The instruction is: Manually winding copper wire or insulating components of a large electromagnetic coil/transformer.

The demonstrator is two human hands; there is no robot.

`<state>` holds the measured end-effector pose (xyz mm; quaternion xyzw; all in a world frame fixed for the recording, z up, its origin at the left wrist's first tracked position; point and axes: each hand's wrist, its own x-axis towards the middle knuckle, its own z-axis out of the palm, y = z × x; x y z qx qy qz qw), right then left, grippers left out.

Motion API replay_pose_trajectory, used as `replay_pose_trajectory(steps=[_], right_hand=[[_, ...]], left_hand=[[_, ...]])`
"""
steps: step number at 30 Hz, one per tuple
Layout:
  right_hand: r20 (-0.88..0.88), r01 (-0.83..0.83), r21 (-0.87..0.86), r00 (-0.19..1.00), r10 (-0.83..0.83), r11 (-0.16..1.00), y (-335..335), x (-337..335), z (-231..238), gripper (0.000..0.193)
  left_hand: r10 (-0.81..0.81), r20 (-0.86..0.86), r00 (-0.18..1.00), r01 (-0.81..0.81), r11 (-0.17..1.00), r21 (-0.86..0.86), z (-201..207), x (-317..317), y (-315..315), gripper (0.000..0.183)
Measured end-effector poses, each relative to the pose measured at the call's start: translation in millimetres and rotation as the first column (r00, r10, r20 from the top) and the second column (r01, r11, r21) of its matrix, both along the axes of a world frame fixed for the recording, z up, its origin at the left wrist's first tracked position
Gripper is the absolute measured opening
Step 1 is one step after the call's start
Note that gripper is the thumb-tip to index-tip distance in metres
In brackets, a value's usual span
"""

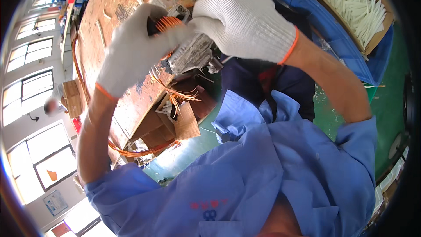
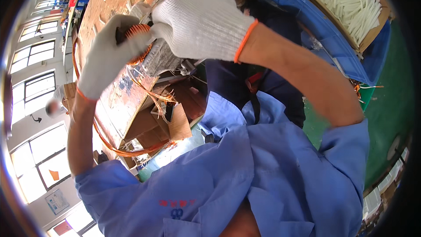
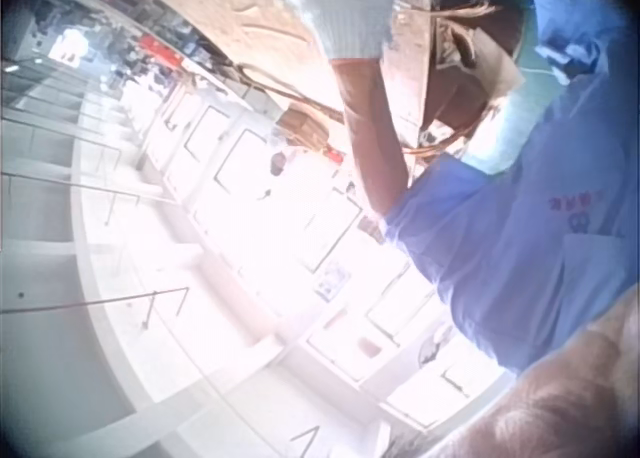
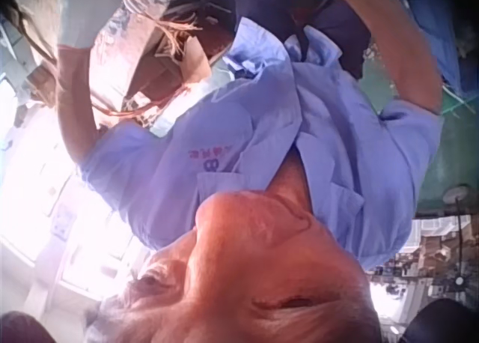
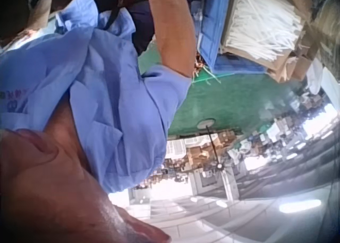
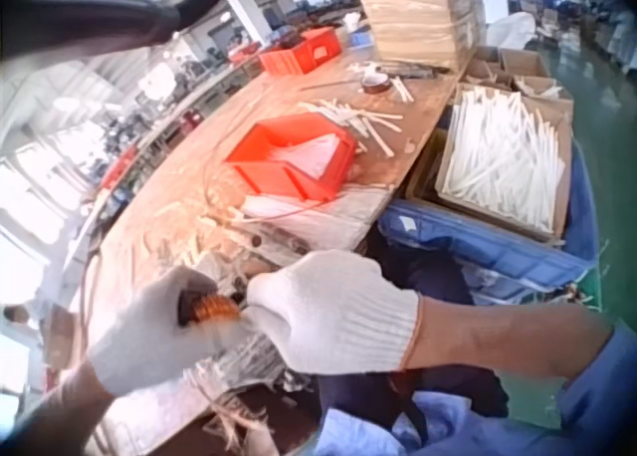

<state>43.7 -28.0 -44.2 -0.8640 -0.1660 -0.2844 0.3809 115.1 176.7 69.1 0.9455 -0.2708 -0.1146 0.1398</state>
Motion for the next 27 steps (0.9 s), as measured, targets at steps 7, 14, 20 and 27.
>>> replay_pose_trajectory(steps=[7, 14, 20, 27], right_hand=[[0.448, 0.092, -0.257, 0.894, 0.034, 0.962, -19, -4, -4, 0.026], [-0.531, 0.063, 0.07, 0.847, -0.016, 0.996, -4, -30, -107, 0.045], [-0.322, 0.291, 0.302, 0.927, -0.191, 0.908, -6, -42, -51, 0.041], [-0.09, -0.224, -0.095, 0.972, 0.216, 0.97, 57, -91, 28, 0.032]], left_hand=[[-0.108, 0.303, 0.947, 0.125, 0.992, -0.037, -26, -5, 18, 0.052], [-0.114, 0.235, 0.965, 0.142, 0.984, -0.108, -20, -4, 10, 0.048], [-0.136, 0.302, 0.944, 0.188, 0.971, -0.148, -30, -2, 17, 0.044], [-0.042, 0.131, 0.991, 0.05, 0.997, -0.06, 5, -7, 9, 0.046]])
